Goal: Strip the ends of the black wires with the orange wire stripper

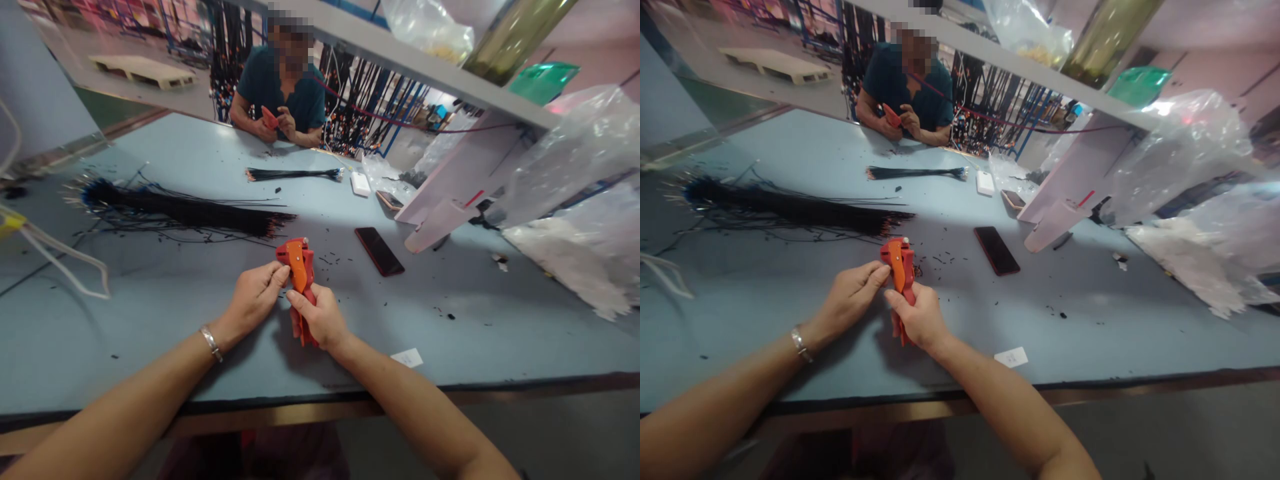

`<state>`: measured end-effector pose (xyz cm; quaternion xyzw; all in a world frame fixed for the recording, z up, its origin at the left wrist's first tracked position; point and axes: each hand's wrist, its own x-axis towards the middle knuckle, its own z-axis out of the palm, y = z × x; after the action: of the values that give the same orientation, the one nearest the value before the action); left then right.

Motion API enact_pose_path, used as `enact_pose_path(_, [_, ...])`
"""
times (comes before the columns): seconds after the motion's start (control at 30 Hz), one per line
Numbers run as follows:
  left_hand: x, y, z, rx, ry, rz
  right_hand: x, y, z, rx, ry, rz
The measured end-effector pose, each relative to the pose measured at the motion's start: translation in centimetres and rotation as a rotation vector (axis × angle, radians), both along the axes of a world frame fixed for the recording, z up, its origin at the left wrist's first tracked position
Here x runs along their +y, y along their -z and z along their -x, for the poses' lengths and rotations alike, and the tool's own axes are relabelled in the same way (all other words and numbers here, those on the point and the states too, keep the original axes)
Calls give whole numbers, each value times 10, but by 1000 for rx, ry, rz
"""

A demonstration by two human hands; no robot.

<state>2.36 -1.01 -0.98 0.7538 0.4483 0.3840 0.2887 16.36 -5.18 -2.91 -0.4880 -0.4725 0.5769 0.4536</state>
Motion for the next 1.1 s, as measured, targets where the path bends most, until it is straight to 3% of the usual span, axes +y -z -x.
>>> enact_pose_path(0.23, [-2, -1, 2, -182, -9, 244, 2, 4, -7, 279, -22, 128])
enact_pose_path(0.4, [-4, -4, 6, -234, 11, 326, 1, 6, -13, 434, -107, 98])
enact_pose_path(0.6, [-2, -2, 8, -205, 25, 306, 0, 11, -14, 455, -100, 86])
enact_pose_path(0.93, [10, -2, 11, -327, -157, 250, -11, 3, -27, 467, -187, 70])
enact_pose_path(1.1, [13, -2, 14, -285, -151, 189, -11, 4, -29, 481, -234, 120])
